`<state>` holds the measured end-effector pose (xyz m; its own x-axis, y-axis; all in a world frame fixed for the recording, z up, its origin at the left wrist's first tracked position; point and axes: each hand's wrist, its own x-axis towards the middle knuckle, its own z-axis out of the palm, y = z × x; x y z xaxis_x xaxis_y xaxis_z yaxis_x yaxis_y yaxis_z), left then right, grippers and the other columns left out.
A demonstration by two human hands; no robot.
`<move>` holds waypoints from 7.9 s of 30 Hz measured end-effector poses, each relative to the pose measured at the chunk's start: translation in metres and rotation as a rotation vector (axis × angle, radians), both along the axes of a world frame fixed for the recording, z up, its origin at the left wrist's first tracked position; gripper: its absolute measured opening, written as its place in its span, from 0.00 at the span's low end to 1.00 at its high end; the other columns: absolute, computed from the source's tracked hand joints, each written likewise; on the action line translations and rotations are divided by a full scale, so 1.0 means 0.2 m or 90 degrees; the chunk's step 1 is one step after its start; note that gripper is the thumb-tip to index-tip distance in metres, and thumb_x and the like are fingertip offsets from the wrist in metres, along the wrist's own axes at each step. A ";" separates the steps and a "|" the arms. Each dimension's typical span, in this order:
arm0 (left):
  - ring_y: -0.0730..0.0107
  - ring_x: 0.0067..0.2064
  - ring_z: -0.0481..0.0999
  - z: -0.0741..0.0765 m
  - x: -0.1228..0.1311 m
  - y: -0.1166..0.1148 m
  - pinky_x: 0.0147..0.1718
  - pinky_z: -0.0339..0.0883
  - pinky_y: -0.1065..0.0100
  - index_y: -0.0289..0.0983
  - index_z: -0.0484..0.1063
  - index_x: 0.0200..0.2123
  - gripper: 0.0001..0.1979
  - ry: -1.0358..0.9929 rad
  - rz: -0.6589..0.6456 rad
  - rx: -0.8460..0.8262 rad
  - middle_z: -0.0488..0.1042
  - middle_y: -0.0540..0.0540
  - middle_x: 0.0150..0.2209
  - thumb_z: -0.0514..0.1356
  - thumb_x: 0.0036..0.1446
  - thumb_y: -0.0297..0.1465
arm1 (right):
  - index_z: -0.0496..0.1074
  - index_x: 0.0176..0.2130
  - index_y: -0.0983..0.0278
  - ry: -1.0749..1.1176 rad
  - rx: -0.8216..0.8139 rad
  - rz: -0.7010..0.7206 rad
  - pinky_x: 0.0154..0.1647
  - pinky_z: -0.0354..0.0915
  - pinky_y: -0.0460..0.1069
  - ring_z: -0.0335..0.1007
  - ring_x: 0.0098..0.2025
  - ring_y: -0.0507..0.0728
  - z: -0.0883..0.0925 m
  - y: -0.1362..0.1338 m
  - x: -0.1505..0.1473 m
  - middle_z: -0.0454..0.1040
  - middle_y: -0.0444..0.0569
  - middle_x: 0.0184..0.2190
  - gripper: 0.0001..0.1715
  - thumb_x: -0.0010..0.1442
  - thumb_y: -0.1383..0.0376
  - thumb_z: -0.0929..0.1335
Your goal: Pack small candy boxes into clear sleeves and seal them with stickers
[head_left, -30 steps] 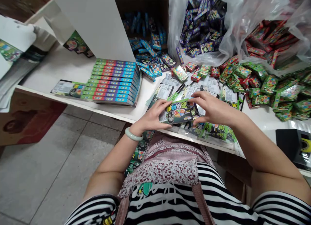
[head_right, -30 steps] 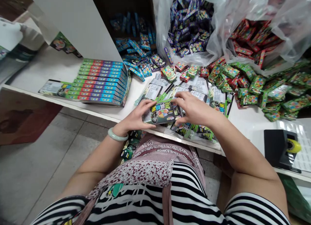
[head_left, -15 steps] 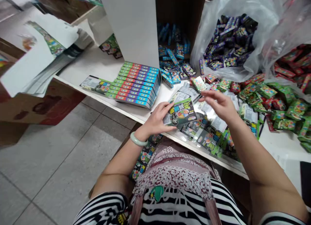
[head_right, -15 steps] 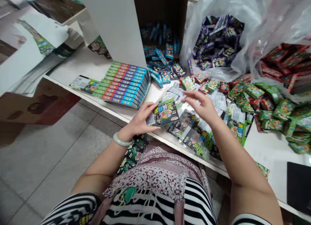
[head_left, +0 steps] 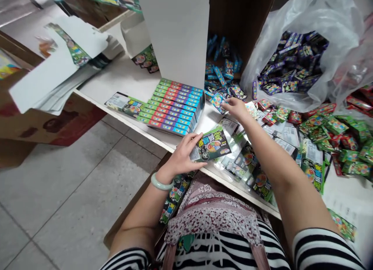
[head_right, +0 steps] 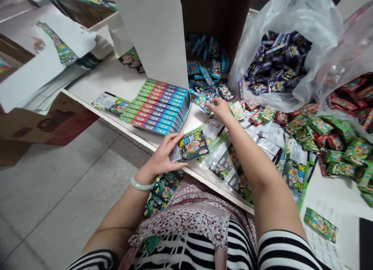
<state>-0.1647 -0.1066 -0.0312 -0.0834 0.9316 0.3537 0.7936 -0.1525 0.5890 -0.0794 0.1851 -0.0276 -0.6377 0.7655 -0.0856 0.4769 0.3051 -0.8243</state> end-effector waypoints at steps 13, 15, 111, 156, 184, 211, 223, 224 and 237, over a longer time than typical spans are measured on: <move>0.48 0.60 0.68 0.02 0.07 0.08 0.61 0.67 0.45 0.44 0.52 0.72 0.49 0.041 -0.032 -0.017 0.63 0.38 0.58 0.69 0.53 0.48 | 0.77 0.38 0.61 0.178 -0.156 -0.066 0.31 0.65 0.50 0.69 0.30 0.55 0.14 -0.16 1.10 0.75 0.45 0.30 0.22 0.49 0.49 0.75; 0.48 0.60 0.68 0.03 0.10 0.09 0.61 0.67 0.45 0.44 0.53 0.71 0.48 0.052 -0.034 -0.020 0.63 0.38 0.58 0.69 0.53 0.50 | 0.78 0.41 0.61 0.101 0.093 -0.091 0.38 0.68 0.54 0.73 0.37 0.59 0.16 -0.19 1.20 0.77 0.50 0.36 0.17 0.55 0.54 0.73; 0.61 0.52 0.80 -0.06 0.76 0.11 0.50 0.76 0.60 0.48 0.51 0.71 0.37 -0.507 -0.140 -0.039 0.75 0.41 0.57 0.63 0.64 0.37 | 0.77 0.49 0.57 0.257 0.043 -0.101 0.34 0.71 0.51 0.71 0.31 0.54 0.03 -0.84 1.30 0.79 0.46 0.36 0.16 0.65 0.55 0.68; 0.70 0.36 0.75 0.20 0.64 0.28 0.37 0.70 0.65 0.39 0.72 0.30 0.14 -0.518 -0.175 0.026 0.75 0.48 0.33 0.65 0.61 0.42 | 0.73 0.30 0.59 0.136 0.148 0.054 0.28 0.64 0.50 0.70 0.29 0.54 0.39 -0.77 1.21 0.77 0.46 0.28 0.11 0.63 0.58 0.70; 0.65 0.39 0.78 0.00 0.58 0.33 0.37 0.74 0.63 0.48 0.80 0.34 0.07 -0.382 0.024 0.052 0.81 0.54 0.35 0.70 0.51 0.31 | 0.80 0.44 0.62 -0.145 0.169 -0.386 0.57 0.66 0.58 0.73 0.49 0.60 0.03 -0.32 2.11 0.78 0.54 0.46 0.12 0.63 0.69 0.67; 0.69 0.42 0.78 0.05 0.67 0.34 0.43 0.72 0.65 0.42 0.76 0.37 0.05 -0.418 -0.071 0.050 0.78 0.50 0.38 0.67 0.57 0.31 | 0.64 0.32 0.60 0.003 -0.002 -0.513 0.38 0.71 0.53 0.72 0.34 0.55 -0.03 -0.24 2.41 0.70 0.44 0.30 0.12 0.54 0.56 0.69; 0.70 0.41 0.76 0.05 0.69 0.34 0.42 0.70 0.67 0.41 0.75 0.38 0.04 -0.414 -0.088 0.084 0.76 0.49 0.37 0.66 0.60 0.32 | 0.69 0.33 0.59 0.108 0.058 -0.182 0.40 0.66 0.52 0.68 0.35 0.55 0.36 -0.43 1.92 0.72 0.45 0.32 0.09 0.57 0.58 0.70; 0.70 0.41 0.76 0.06 0.71 0.34 0.42 0.70 0.67 0.41 0.74 0.38 0.04 -0.408 -0.097 0.084 0.76 0.49 0.37 0.65 0.61 0.33 | 0.70 0.34 0.59 0.125 0.033 -0.094 0.40 0.66 0.52 0.68 0.35 0.55 0.43 -0.48 1.81 0.73 0.46 0.32 0.10 0.58 0.56 0.71; 0.70 0.37 0.73 0.11 0.73 0.33 0.38 0.69 0.65 0.40 0.70 0.36 0.14 -0.431 -0.124 0.051 0.73 0.49 0.34 0.58 0.67 0.45 | 0.68 0.31 0.61 -0.028 -0.037 0.169 0.36 0.62 0.51 0.66 0.31 0.53 0.52 -0.58 1.11 0.73 0.45 0.28 0.05 0.59 0.64 0.69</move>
